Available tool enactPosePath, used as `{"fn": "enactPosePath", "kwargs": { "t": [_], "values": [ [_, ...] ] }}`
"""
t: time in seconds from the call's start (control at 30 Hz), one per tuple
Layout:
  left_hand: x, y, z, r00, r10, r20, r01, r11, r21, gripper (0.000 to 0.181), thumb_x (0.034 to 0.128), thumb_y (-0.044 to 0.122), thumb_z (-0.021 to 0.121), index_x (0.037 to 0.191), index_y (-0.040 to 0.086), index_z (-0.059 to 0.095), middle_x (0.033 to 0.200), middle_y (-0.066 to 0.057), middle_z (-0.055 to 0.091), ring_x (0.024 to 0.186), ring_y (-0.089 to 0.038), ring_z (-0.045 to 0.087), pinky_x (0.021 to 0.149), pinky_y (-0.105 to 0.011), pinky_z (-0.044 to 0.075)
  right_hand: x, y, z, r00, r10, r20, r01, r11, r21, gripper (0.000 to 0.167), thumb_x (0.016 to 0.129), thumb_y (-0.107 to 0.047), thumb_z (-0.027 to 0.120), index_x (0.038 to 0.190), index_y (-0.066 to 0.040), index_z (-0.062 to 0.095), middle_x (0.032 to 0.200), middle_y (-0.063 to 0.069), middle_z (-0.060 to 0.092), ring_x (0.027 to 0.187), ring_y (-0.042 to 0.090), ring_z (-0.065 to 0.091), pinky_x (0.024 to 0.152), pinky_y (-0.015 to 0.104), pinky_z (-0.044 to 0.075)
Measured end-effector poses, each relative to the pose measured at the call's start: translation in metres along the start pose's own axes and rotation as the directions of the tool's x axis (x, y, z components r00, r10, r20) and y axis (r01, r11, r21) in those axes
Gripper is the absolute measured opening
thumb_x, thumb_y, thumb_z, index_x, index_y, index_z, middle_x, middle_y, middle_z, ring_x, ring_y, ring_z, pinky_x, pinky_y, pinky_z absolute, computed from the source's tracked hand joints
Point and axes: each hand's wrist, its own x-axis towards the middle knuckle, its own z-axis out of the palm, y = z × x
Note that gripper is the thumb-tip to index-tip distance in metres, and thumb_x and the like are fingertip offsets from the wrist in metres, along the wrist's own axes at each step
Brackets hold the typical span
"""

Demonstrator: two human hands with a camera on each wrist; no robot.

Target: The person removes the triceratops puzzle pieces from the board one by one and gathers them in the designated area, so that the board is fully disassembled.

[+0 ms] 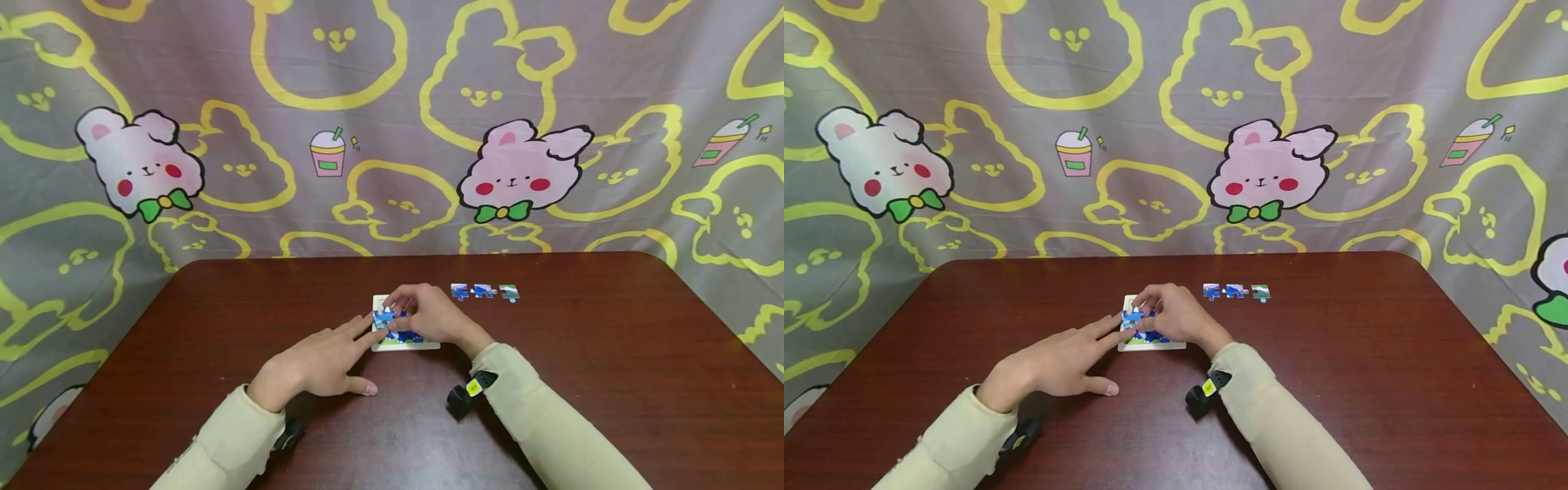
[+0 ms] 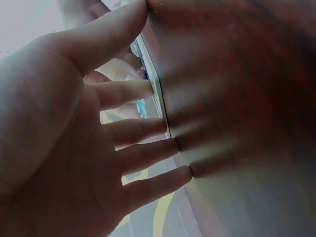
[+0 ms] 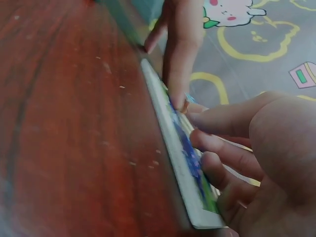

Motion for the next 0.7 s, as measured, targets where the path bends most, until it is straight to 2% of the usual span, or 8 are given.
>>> {"fn": "enactPosePath", "kwargs": {
  "t": [0.27,0.4,0.53,0.7],
  "values": [
    [0.0,0.001,-0.001,1.0,-0.017,0.022,0.017,1.0,-0.016,0.089,0.099,0.056,0.069,0.171,0.026,0.025,0.181,-0.005,0.01,0.165,-0.033,0.024,0.124,-0.064,0.035,-0.001,0.001,-0.006,1.0,0.022,0.006,-0.023,1.0,0.012,0.029,0.093,-0.025,0.085,0.119,-0.018,0.077,0.105,0.002,0.075,0.092,0.015,0.07,0.081,0.034,0.059],
    [0.0,0.001,-0.001,1.0,-0.017,0.021,0.017,1.0,-0.013,0.089,0.0989,0.056,0.069,0.17,0.026,0.026,0.181,-0.005,0.011,0.165,-0.033,0.023,0.124,-0.064,0.035,-0.002,-0.002,-0.008,1.0,0.016,-0.005,-0.016,1.0,0.009,0.029,0.093,-0.025,0.084,0.12,-0.019,0.077,0.106,0.002,0.075,0.091,0.015,0.071,0.079,0.033,0.059],
    [0.001,0.001,0.0,1.0,-0.019,0.023,0.02,1.0,-0.009,0.088,0.0987,0.056,0.07,0.17,0.026,0.028,0.181,-0.005,0.011,0.165,-0.033,0.024,0.124,-0.063,0.037,-0.002,-0.001,-0.012,0.998,0.01,-0.069,-0.009,1.0,0.016,0.028,0.093,-0.023,0.084,0.119,-0.018,0.077,0.103,0.001,0.075,0.091,0.016,0.071,0.077,0.033,0.058],
    [0.001,0.002,0.0,0.999,-0.029,0.021,0.029,1.0,-0.009,0.087,0.0981,0.056,0.071,0.169,0.025,0.03,0.181,-0.006,0.015,0.165,-0.032,0.023,0.124,-0.061,0.037,-0.004,0.001,-0.021,0.991,0.036,-0.132,-0.032,0.999,0.029,0.028,0.094,-0.025,0.083,0.12,-0.019,0.076,0.104,0.001,0.076,0.094,0.018,0.068,0.082,0.035,0.056]
  ]
}}
